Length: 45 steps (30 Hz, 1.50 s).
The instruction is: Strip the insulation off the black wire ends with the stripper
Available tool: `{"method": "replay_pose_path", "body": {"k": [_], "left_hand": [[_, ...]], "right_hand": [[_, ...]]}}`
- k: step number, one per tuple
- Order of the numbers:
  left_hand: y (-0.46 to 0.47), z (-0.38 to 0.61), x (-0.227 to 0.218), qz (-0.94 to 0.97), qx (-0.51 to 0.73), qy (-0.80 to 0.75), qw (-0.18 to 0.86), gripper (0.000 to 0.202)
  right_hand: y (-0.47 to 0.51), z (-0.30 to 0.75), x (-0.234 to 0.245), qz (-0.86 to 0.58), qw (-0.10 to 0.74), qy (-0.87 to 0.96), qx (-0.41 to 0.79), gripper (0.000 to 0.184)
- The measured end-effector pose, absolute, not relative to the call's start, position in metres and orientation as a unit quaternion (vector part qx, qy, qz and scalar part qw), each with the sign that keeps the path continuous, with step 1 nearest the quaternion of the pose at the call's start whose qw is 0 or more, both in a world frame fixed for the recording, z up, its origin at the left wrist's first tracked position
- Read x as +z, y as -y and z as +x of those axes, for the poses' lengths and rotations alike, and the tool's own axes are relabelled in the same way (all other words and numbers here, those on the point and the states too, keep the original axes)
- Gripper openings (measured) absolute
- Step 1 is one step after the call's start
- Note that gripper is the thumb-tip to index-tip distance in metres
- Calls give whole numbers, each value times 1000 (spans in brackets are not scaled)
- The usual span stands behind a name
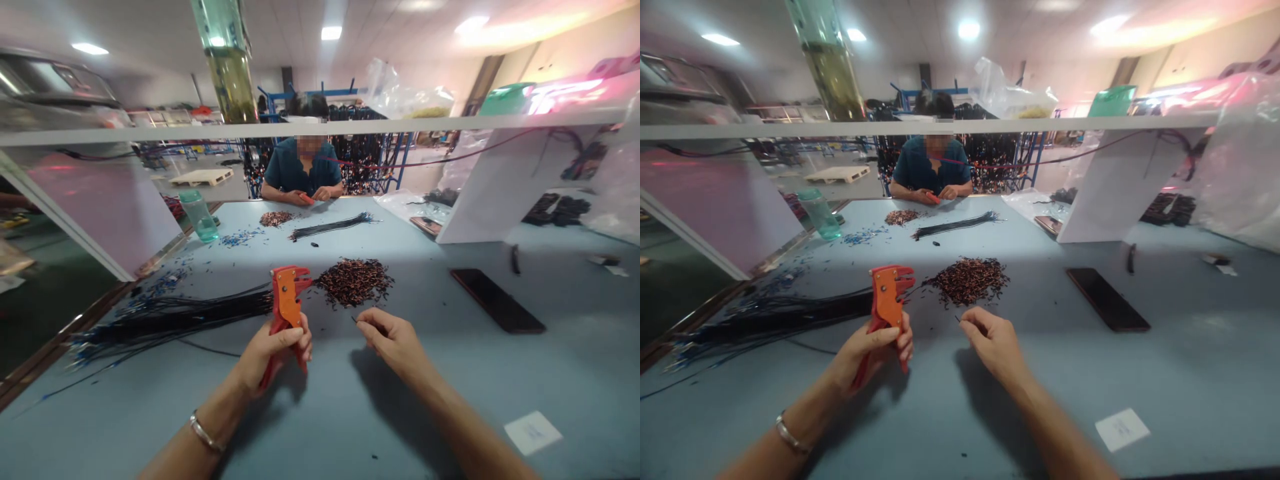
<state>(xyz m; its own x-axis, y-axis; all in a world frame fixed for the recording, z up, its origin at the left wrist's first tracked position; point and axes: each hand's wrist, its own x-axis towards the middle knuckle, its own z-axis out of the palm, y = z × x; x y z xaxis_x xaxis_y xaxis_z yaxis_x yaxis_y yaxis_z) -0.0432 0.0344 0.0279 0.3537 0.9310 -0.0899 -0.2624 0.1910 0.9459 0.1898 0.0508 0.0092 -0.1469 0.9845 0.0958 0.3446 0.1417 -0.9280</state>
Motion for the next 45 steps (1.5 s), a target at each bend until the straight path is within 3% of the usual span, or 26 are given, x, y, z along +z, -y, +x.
{"method": "replay_pose_path", "body": {"k": [7, 14, 37, 45], "left_hand": [[-34, -41, 21, 376, 381, -304, 788, 29], [-23, -33, 19, 351, 286, -247, 857, 28], [-13, -27, 17, 349, 264, -252, 863, 28], [-13, -28, 16, 355, 255, -257, 862, 28]], "right_hand": [[-49, 188, 9, -500, 400, 694, 329, 17], [-43, 187, 14, -428, 496, 724, 218, 16], [-36, 183, 10, -413, 509, 753, 58, 12], [-34, 182, 13, -425, 490, 758, 73, 12]]}}
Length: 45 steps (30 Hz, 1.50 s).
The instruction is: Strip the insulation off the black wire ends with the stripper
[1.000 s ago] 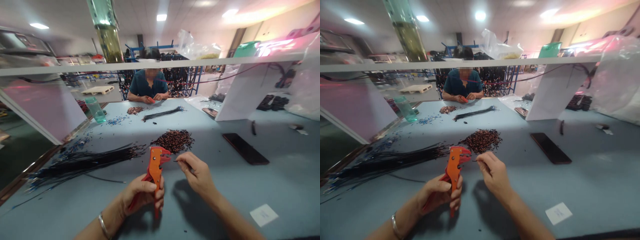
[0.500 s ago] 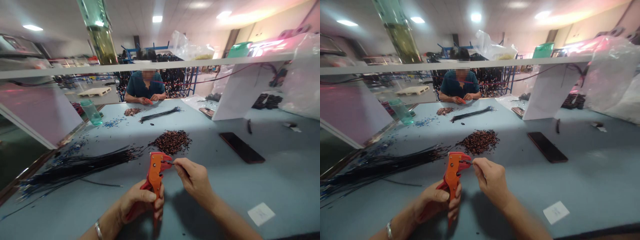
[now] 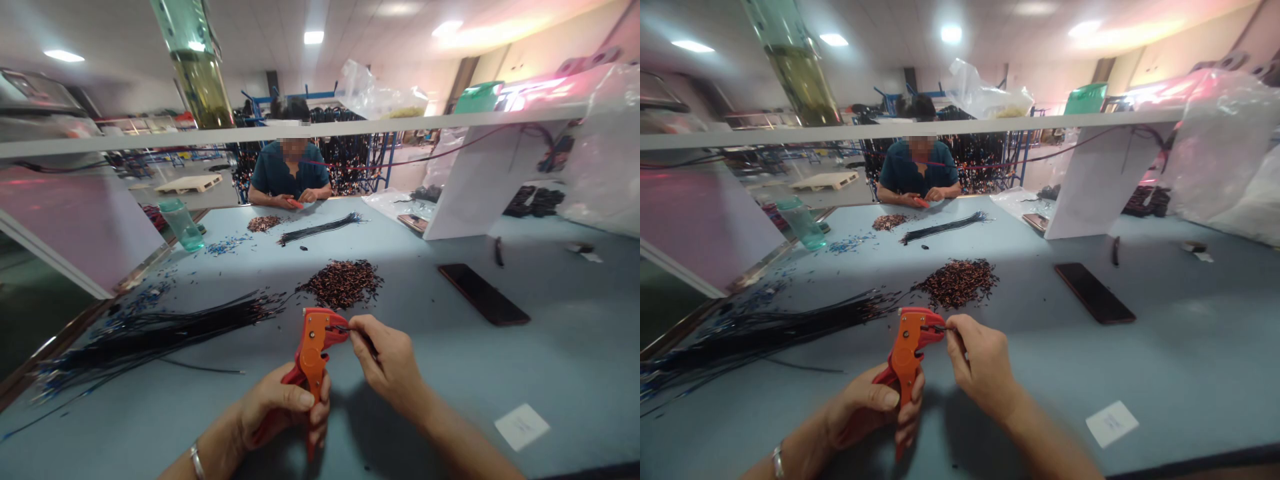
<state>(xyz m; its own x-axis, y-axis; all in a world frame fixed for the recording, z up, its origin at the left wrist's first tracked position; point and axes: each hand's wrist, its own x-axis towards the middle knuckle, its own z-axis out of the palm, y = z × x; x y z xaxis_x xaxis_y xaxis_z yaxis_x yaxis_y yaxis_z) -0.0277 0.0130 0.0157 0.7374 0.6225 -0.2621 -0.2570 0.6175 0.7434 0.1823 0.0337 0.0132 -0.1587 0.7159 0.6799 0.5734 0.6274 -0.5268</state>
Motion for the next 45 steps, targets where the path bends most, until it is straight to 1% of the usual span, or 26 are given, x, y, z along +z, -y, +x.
{"method": "replay_pose_path", "body": {"k": [7, 11, 21, 30, 37, 45], "left_hand": [[-13, -28, 15, 348, 258, -258, 864, 29], [-14, -27, 15, 350, 261, -263, 860, 29], [-12, -25, 15, 363, 249, -267, 857, 23], [-12, -23, 17, 369, 249, -262, 856, 26], [-11, -21, 16, 364, 252, -274, 854, 30], [-7, -15, 9, 360, 272, -280, 847, 28]], "right_hand": [[-35, 181, 11, -413, 481, 768, 93, 13], [-35, 181, 11, -411, 485, 768, 81, 12], [-34, 182, 11, -402, 487, 772, 71, 14], [-33, 182, 11, -402, 487, 773, 64, 14], [-33, 181, 14, -422, 472, 772, 59, 16], [-33, 180, 12, -427, 465, 774, 57, 16]]}}
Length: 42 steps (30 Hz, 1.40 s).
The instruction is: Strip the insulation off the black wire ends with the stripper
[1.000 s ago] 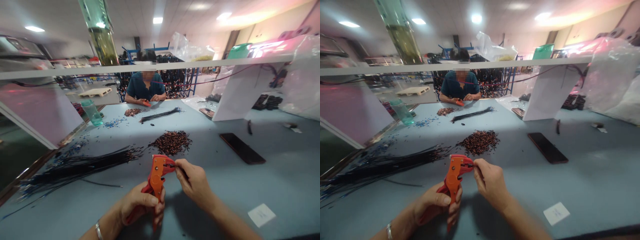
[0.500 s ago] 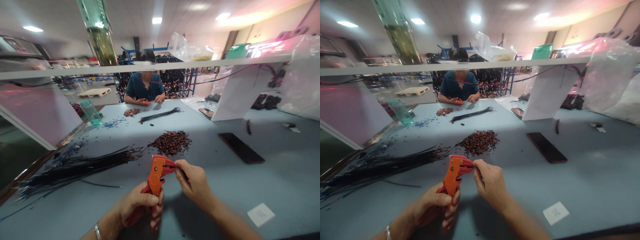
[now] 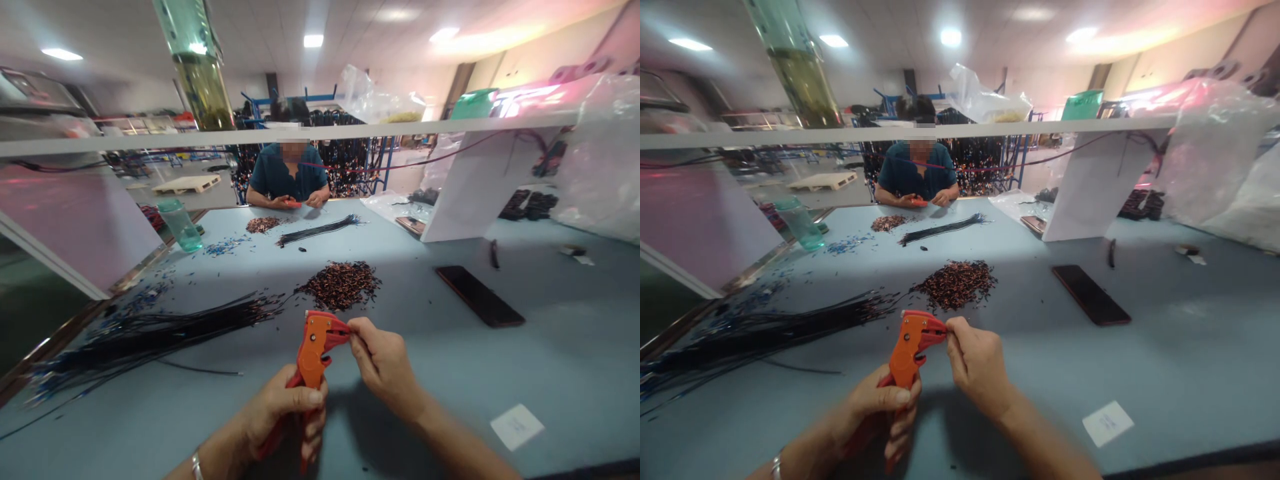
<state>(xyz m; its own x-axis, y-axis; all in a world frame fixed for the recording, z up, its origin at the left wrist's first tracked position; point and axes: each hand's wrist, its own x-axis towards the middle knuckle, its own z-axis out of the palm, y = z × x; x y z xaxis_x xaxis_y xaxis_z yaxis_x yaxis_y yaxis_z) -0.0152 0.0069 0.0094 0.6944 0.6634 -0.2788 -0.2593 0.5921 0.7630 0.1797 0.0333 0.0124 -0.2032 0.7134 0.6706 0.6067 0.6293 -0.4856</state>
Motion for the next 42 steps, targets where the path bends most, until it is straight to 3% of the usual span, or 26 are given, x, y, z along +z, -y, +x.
{"method": "replay_pose_path", "body": {"k": [15, 25, 31, 42], "left_hand": [[-5, -14, 8, 351, 280, -340, 826, 48], [-11, -22, 10, 337, 296, -286, 847, 37], [-26, -38, 25, 291, 451, -267, 800, 16], [-28, -30, 9, 329, 425, -264, 801, 20]], "right_hand": [[-35, 177, 4, -444, 464, 765, 53, 17], [-42, 180, 0, -462, 457, 756, 86, 18], [-48, 187, 2, -508, 471, 711, 119, 18], [-47, 184, -1, -506, 452, 723, 133, 20]]}}
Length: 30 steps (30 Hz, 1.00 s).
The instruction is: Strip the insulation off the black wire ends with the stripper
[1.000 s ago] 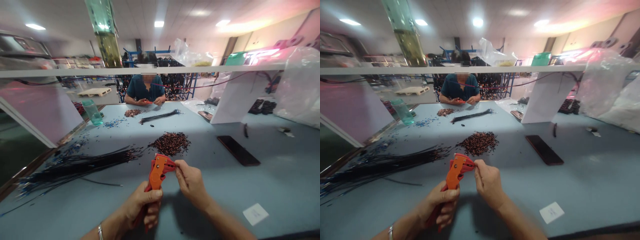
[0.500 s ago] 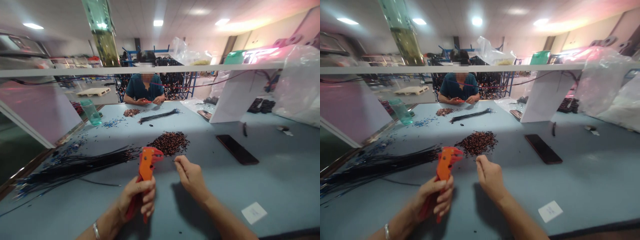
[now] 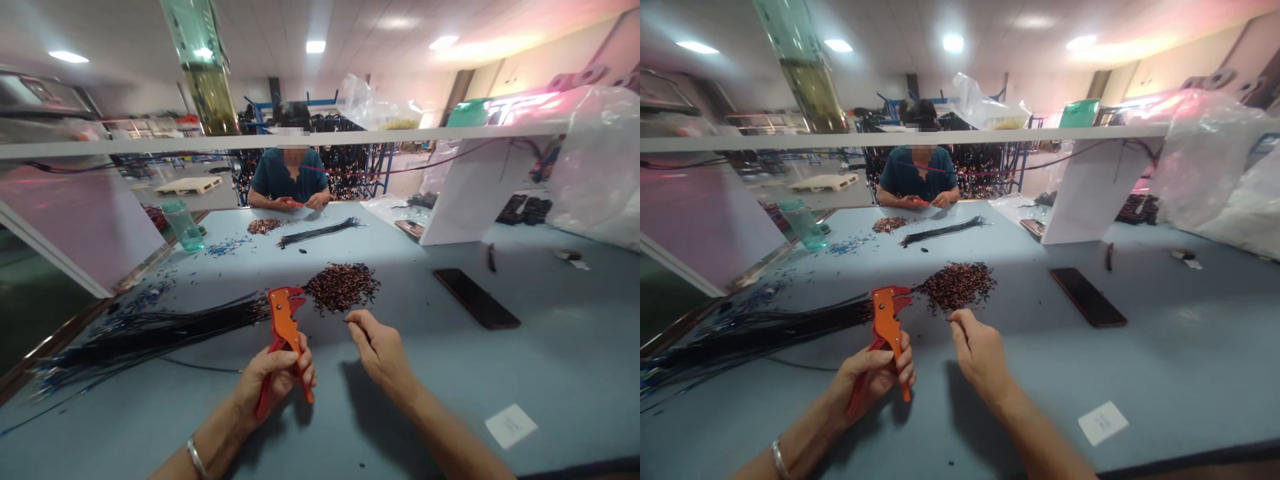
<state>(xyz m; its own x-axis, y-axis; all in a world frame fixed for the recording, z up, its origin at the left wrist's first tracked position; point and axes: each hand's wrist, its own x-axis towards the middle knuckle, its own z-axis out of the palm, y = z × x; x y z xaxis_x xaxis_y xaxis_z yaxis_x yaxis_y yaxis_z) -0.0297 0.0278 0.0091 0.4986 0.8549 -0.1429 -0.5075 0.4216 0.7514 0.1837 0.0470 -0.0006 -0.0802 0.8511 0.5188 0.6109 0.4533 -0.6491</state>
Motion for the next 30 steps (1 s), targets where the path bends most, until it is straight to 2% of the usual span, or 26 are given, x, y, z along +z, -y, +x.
{"method": "replay_pose_path", "body": {"k": [4, 11, 20, 25, 30], "left_hand": [[-25, -27, 13, 361, 423, -285, 781, 24], [-18, -21, 19, 462, 420, -338, 705, 29], [-15, -26, 10, 551, 404, -341, 646, 35], [-17, -30, 17, 722, 351, -382, 459, 19], [-15, -24, 17, 817, 334, -383, 273, 7]], "right_hand": [[-47, 183, -2, -498, 427, 739, 152, 22], [-44, 184, 3, -440, 439, 734, 276, 18], [-37, 182, 12, -457, 452, 697, 317, 19], [-35, 181, 18, -467, 388, 678, 413, 23], [-38, 182, 19, -466, 390, 653, 452, 25]]}}
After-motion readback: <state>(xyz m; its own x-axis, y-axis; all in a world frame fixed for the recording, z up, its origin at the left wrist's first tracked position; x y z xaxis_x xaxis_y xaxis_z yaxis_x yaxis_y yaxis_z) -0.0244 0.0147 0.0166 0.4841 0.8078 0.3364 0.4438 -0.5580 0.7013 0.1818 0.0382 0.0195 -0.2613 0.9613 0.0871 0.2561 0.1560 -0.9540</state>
